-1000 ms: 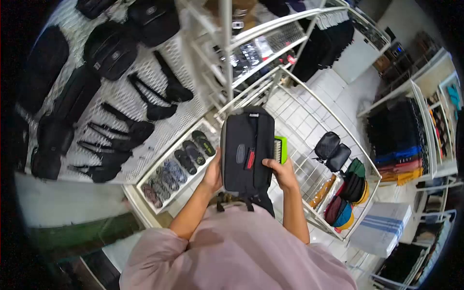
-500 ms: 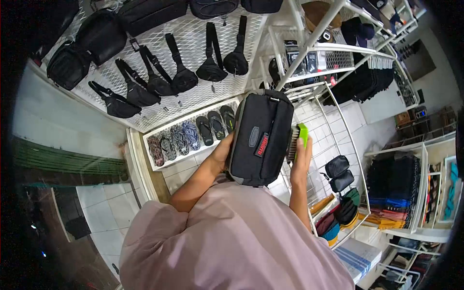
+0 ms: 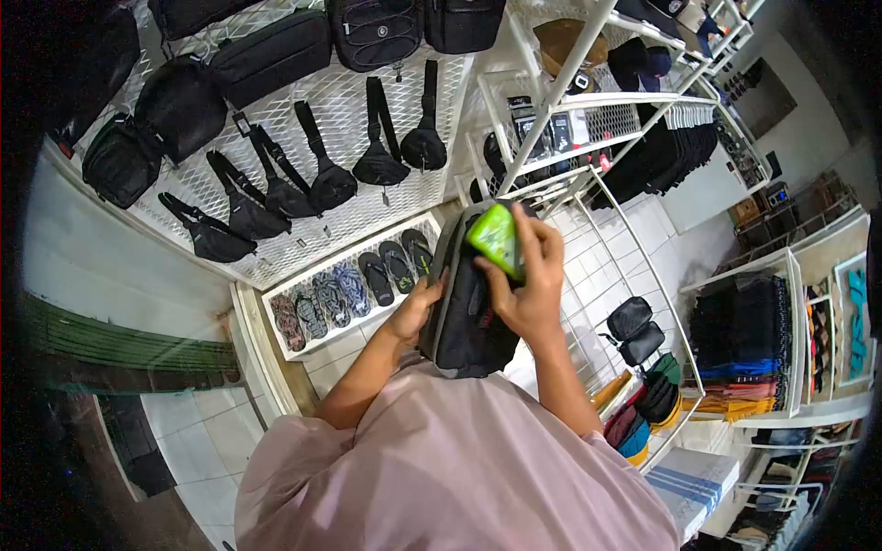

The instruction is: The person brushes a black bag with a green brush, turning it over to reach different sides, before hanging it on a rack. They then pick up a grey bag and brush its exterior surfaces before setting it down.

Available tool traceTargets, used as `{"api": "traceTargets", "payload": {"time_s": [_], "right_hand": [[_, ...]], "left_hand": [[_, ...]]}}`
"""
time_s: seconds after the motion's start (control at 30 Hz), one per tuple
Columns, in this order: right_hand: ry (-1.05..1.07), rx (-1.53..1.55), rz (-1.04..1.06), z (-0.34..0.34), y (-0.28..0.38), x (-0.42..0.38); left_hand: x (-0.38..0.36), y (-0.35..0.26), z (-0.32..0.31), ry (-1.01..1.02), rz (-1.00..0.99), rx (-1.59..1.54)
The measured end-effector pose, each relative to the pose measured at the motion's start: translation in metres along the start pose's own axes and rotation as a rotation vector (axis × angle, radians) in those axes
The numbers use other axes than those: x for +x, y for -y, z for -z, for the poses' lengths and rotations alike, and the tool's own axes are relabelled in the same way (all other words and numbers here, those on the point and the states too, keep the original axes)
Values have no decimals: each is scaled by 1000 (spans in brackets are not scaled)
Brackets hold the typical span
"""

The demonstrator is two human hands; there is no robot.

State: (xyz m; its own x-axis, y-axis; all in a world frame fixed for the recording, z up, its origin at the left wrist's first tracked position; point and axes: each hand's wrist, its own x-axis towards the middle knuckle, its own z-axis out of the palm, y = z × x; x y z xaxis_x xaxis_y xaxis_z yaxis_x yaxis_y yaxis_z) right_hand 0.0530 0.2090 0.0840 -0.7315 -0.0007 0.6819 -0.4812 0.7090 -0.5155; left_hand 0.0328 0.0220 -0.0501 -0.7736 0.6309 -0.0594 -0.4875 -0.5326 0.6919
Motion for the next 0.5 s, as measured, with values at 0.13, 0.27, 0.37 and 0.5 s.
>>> {"api": "traceTargets", "payload": {"time_s": [0.13,0.27,0.37,0.5], "right_hand": [[-42,-59,-78,12,-13,13],[-180,128,-151,34,-19,15],[-326,473,-404,31,-35,-1],[-269,766,-631,9,-56,-30]], "left_hand": [[-2,-9,-19,-81,-31,49],[-2,-13,-18,-47,-19,143],[3,-7,-10,-68,-57,164],[8,5,4,132,-15,-228]]}}
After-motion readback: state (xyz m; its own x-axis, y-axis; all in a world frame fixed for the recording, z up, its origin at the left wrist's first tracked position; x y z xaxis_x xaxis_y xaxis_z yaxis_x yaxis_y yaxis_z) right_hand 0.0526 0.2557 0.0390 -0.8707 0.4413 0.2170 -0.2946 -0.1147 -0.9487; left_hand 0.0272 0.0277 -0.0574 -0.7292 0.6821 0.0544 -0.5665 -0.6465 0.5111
